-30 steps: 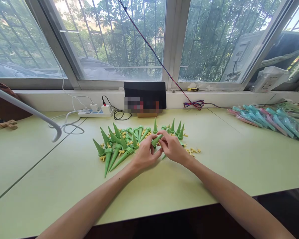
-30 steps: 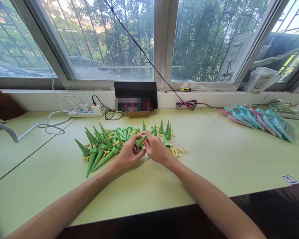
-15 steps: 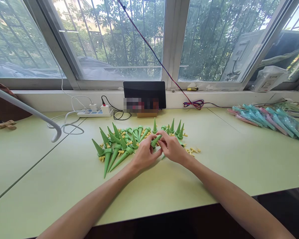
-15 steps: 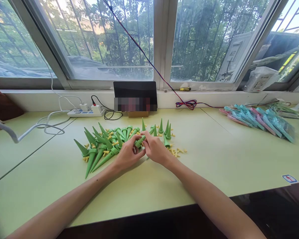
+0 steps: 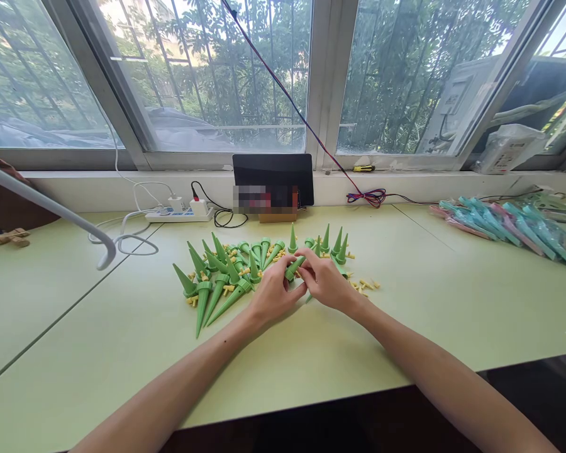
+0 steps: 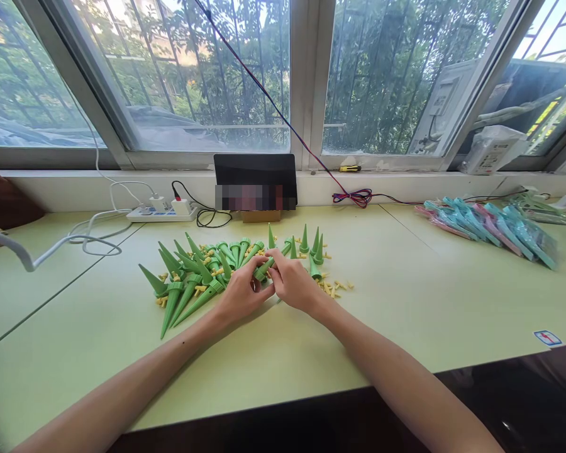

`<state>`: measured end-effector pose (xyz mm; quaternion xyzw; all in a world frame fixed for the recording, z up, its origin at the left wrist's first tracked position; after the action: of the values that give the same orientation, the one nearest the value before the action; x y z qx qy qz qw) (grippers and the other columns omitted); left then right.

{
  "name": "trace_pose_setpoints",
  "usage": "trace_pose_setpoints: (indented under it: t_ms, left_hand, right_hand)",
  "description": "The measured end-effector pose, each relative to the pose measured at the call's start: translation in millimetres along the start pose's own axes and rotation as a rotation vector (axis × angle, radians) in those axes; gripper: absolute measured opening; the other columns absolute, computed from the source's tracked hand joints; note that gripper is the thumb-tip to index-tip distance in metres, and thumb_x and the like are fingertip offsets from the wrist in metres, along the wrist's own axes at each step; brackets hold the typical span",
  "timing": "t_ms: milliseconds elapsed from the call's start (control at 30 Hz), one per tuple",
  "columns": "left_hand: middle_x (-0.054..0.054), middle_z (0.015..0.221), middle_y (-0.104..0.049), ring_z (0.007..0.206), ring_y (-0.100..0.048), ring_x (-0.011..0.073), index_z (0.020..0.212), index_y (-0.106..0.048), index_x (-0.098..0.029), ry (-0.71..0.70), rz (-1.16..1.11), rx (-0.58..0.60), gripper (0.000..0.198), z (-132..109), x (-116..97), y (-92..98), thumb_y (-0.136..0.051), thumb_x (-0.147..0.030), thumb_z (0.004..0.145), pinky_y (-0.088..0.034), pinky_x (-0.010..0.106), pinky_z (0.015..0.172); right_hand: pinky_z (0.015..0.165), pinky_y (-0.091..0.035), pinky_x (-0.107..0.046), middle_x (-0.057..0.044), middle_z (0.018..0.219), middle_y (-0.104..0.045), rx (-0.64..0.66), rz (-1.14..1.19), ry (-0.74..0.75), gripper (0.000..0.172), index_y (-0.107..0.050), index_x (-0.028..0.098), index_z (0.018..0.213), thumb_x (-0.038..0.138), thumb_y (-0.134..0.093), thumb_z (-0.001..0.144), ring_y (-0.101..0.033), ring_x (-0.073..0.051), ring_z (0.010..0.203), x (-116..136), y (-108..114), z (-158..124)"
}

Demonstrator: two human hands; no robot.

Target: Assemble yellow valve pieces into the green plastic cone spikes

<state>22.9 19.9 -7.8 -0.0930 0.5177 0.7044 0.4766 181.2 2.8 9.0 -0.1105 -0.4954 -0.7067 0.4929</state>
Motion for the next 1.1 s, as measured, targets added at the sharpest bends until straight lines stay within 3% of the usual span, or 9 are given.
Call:
trace_pose_setpoints:
  t_ms: [467, 867, 1100]
  left_hand:
    - [-0.004, 0.069, -0.057, 0.057, -0.052, 0.0118, 0.113, -0.057, -0.016, -0.002, 0.025, -0.009, 0.038, -0.1, -1.1, -0.4, -0.060, -0.026, 0.076, -0.042, 0.025, 0.059]
    - [0.000, 0.083, -0.065, 0.058, -0.053, 0.0106, 0.119, -0.058, -0.016, 0.015, 0.048, -0.028, 0.045, 0.0, 4.5, -1.7, -0.063, -0.027, 0.076, -0.045, 0.025, 0.061]
    - [0.002, 0.084, -0.069, 0.064, -0.059, 0.0142, 0.121, -0.058, -0.015, -0.006, 0.098, -0.015, 0.047, 0.3, 3.9, -1.4, -0.062, -0.026, 0.076, -0.048, 0.026, 0.063]
  right_hand:
    - [0.063, -0.043, -0.024, 0.001, 0.074, -0.065, 0.010, 0.000, -0.005, 0.029, -0.051, 0.022, 0.122, 0.014, -0.046, 0.094, -0.057, -0.015, 0.063, 0.2, -0.8, -0.3]
    - [0.064, -0.045, -0.024, 0.001, 0.076, -0.068, 0.008, 0.019, -0.031, 0.031, -0.051, 0.022, 0.123, 0.014, -0.049, 0.093, -0.061, -0.016, 0.065, 0.9, -0.6, 0.1]
    - [0.065, -0.046, -0.025, 0.000, 0.076, -0.069, 0.011, 0.009, -0.039, 0.032, -0.051, 0.022, 0.123, 0.013, -0.051, 0.092, -0.062, -0.016, 0.065, 1.1, -0.5, 0.6]
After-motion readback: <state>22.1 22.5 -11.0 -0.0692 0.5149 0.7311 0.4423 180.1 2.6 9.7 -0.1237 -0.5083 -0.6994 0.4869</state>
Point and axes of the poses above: each hand's wrist, its own z-axis towards the middle knuckle, its own y-axis out of the back of the hand, x = y × z, the point moved 1 cm from there along z, towards the middle knuckle
